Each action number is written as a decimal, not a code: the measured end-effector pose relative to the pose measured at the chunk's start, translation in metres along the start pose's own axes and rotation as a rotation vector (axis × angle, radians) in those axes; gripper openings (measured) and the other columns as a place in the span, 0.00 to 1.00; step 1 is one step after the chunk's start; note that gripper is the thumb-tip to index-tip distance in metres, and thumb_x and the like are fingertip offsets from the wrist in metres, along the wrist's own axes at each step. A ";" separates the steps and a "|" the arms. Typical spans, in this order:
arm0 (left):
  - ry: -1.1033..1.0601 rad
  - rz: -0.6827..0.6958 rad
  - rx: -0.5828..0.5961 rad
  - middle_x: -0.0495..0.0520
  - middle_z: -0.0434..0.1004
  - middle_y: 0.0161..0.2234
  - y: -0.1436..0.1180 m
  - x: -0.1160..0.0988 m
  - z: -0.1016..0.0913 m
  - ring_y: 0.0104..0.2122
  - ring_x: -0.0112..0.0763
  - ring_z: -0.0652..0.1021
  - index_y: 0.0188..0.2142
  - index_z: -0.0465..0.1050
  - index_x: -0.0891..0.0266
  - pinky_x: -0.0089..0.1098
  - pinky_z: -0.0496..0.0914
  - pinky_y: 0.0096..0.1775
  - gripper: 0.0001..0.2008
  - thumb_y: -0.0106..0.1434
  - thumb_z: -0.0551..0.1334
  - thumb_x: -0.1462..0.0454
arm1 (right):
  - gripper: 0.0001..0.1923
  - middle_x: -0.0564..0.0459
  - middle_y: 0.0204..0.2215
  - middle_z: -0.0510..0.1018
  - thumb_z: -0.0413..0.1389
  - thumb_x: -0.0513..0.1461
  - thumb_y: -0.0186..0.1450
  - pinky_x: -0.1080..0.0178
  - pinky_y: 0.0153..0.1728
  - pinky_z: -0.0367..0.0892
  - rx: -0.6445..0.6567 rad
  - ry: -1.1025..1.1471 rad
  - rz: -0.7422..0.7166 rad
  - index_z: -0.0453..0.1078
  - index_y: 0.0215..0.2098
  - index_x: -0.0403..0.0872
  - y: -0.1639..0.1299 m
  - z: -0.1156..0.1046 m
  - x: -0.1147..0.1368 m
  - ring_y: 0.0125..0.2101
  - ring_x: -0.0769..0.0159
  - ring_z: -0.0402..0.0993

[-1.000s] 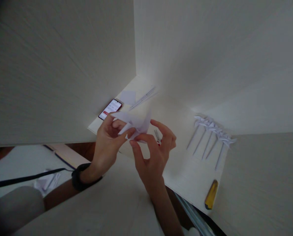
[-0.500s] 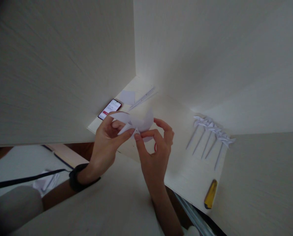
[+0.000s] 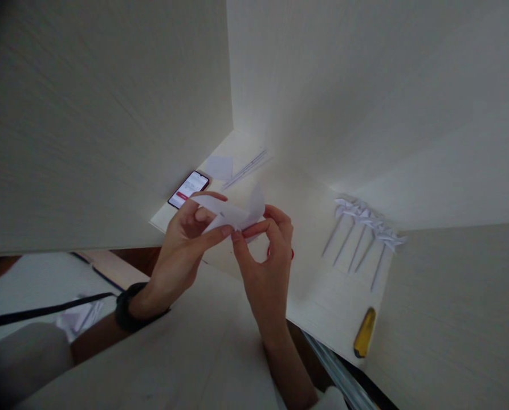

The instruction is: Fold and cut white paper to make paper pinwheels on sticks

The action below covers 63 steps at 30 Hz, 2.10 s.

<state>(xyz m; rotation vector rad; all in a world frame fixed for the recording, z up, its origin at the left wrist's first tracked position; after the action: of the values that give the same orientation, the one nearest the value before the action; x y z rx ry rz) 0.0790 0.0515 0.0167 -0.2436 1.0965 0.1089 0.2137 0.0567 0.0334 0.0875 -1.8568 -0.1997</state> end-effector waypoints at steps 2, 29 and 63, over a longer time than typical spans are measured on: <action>0.022 0.008 0.013 0.43 0.74 0.24 0.000 -0.001 0.000 0.29 0.26 0.76 0.40 0.74 0.56 0.26 0.71 0.35 0.17 0.51 0.71 0.70 | 0.08 0.51 0.45 0.72 0.62 0.38 0.59 0.54 0.50 0.61 0.003 0.001 0.004 0.67 0.26 0.48 0.000 -0.001 0.000 0.49 0.60 0.68; 0.086 -0.057 -0.005 0.43 0.73 0.25 0.002 0.001 -0.003 0.27 0.25 0.74 0.40 0.73 0.59 0.25 0.70 0.32 0.18 0.49 0.73 0.67 | 0.02 0.50 0.48 0.73 0.60 0.37 0.60 0.46 0.52 0.60 -0.127 -0.239 -0.149 0.71 0.30 0.50 -0.002 -0.008 0.012 0.51 0.55 0.67; 0.110 -0.040 0.067 0.44 0.77 0.30 -0.001 0.005 -0.001 0.30 0.28 0.77 0.42 0.67 0.56 0.27 0.71 0.35 0.17 0.55 0.68 0.68 | 0.06 0.47 0.49 0.73 0.60 0.36 0.60 0.46 0.53 0.58 -0.020 -0.276 -0.223 0.68 0.26 0.48 0.004 -0.015 0.019 0.52 0.56 0.67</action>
<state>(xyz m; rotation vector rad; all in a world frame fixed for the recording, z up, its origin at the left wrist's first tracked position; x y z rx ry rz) 0.0803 0.0498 0.0120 -0.2136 1.2019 0.0228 0.2226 0.0565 0.0562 0.2657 -2.1183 -0.4014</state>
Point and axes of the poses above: each hand's wrist, its own y-axis towards the middle knuckle, its own z-axis out of the palm, x = y × z, the point moved 6 cm from there along y, towards the middle knuckle
